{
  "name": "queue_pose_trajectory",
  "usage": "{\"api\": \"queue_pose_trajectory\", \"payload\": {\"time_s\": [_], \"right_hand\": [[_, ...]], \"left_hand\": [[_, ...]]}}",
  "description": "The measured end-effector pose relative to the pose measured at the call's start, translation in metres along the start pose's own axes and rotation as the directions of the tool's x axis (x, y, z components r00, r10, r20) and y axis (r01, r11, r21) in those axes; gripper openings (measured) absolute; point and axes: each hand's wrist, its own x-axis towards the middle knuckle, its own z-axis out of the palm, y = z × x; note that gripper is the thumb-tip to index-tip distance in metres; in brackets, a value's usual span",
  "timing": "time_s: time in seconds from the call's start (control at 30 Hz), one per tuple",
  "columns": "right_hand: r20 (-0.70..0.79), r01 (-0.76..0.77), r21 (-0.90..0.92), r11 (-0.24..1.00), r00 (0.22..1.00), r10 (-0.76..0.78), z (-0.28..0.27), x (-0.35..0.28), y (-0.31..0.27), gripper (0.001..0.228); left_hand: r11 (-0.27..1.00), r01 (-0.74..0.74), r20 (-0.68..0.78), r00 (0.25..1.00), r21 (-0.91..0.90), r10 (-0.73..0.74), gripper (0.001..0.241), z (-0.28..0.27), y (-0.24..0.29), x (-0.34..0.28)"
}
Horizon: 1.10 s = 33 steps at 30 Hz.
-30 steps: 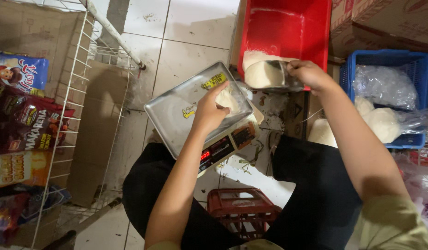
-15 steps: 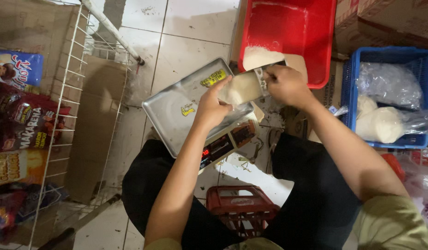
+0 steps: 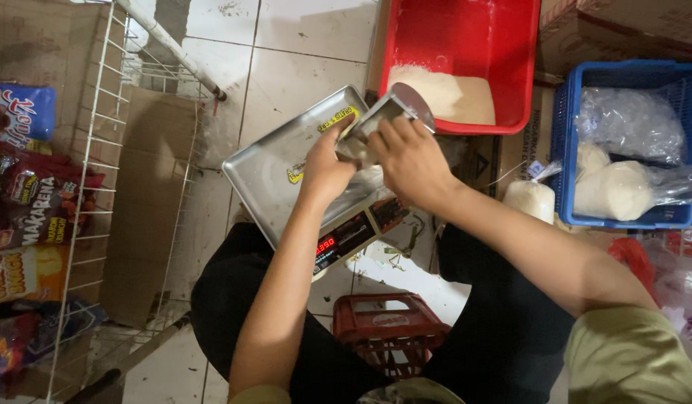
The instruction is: The person weighs a white powder by scooping it from a red basin into a plastic bag on a digital scale, then ties the bag closed and repeats the process.
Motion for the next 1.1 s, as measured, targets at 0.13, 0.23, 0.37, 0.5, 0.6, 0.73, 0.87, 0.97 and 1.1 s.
{"api": "queue_pose_trajectory", "payload": {"time_s": [0.13, 0.23, 0.37, 0.5, 0.6, 0.73, 0.87, 0.97, 1.1], "right_hand": [[0.064, 0.097, -0.031, 0.995, 0.993, -0.095, -0.007, -0.003, -0.003, 0.037], [0.032, 0.057, -0.031, 0.998, 0.998, -0.056, -0.007, -0.006, 0.004, 0.036], [-0.026, -0.159, 0.16, 0.974, 0.986, 0.166, 0.006, -0.01, 0.033, 0.024], [0.479, -0.676, 0.482, 0.557, 0.736, 0.478, 0.028, -0.016, 0.082, 0.019], [0.432, -0.67, 0.534, 0.515, 0.74, 0.516, 0.058, -0.033, 0.133, 0.023], [0.177, -0.685, 0.375, 0.625, 0.715, 0.677, 0.123, -0.075, 0.194, 0.022], [-0.045, -0.611, 0.092, 0.786, 0.786, 0.616, 0.176, -0.105, 0.223, 0.019], [0.009, -0.575, -0.161, 0.802, 0.812, 0.584, 0.198, -0.109, 0.233, 0.018], [-0.085, -0.598, -0.314, 0.737, 0.791, 0.606, 0.233, -0.101, 0.24, 0.021]], "left_hand": [[0.995, 0.1, 0.03, 0.995, -0.016, -0.1, 0.084, -0.007, 0.005, -0.005], [0.986, 0.165, 0.053, 0.985, -0.01, -0.165, 0.084, -0.011, 0.012, -0.01], [0.998, 0.041, 0.034, 0.999, -0.042, -0.039, 0.086, -0.014, 0.014, -0.012], [0.987, 0.159, 0.076, 0.985, -0.038, -0.156, 0.084, -0.016, 0.021, -0.014], [0.981, 0.191, 0.091, 0.978, -0.022, -0.189, 0.084, -0.016, 0.025, -0.013], [0.993, 0.104, 0.105, 0.99, -0.047, -0.099, 0.082, -0.018, 0.019, -0.014], [0.996, 0.033, 0.099, 0.995, -0.083, -0.024, 0.081, -0.017, 0.011, -0.014], [0.992, 0.049, 0.113, 0.993, -0.119, -0.035, 0.08, -0.015, 0.007, -0.013], [0.994, -0.026, 0.095, 0.995, -0.106, 0.036, 0.078, -0.013, 0.003, -0.013]]}}
